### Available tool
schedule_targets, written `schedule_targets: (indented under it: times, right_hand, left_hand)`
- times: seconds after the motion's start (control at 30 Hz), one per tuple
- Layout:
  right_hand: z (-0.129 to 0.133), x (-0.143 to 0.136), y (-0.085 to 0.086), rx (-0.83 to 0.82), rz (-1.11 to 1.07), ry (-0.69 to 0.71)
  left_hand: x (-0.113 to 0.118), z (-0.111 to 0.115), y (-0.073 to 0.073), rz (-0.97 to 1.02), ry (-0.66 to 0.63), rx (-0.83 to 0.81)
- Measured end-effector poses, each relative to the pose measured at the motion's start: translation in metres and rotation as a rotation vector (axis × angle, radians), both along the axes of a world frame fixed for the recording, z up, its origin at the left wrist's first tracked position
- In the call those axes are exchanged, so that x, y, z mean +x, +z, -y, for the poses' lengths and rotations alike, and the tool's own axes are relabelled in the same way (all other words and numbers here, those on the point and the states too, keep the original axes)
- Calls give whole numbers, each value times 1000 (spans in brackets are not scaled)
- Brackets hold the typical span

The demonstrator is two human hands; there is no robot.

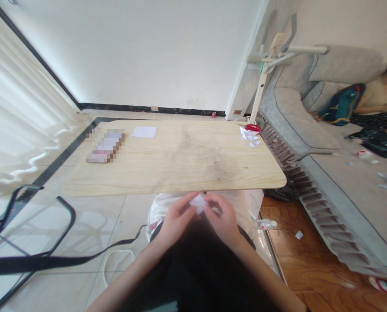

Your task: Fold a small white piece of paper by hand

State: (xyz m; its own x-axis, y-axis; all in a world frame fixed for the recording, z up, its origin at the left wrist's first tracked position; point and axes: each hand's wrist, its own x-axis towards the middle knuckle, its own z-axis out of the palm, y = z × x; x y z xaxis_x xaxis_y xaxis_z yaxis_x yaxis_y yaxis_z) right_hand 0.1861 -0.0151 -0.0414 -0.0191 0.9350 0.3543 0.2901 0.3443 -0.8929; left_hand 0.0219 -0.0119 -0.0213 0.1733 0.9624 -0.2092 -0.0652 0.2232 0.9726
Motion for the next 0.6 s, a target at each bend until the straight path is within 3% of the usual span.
schedule_targets:
  times: [0.27,0.6]
  right_hand:
    - [-1,1,1,149,84,30]
    - [-1,1,1,142,101,68]
  left_hand:
    - [1,0,-1,-95,24,56]
    - [2,1,-4,-129,18,144]
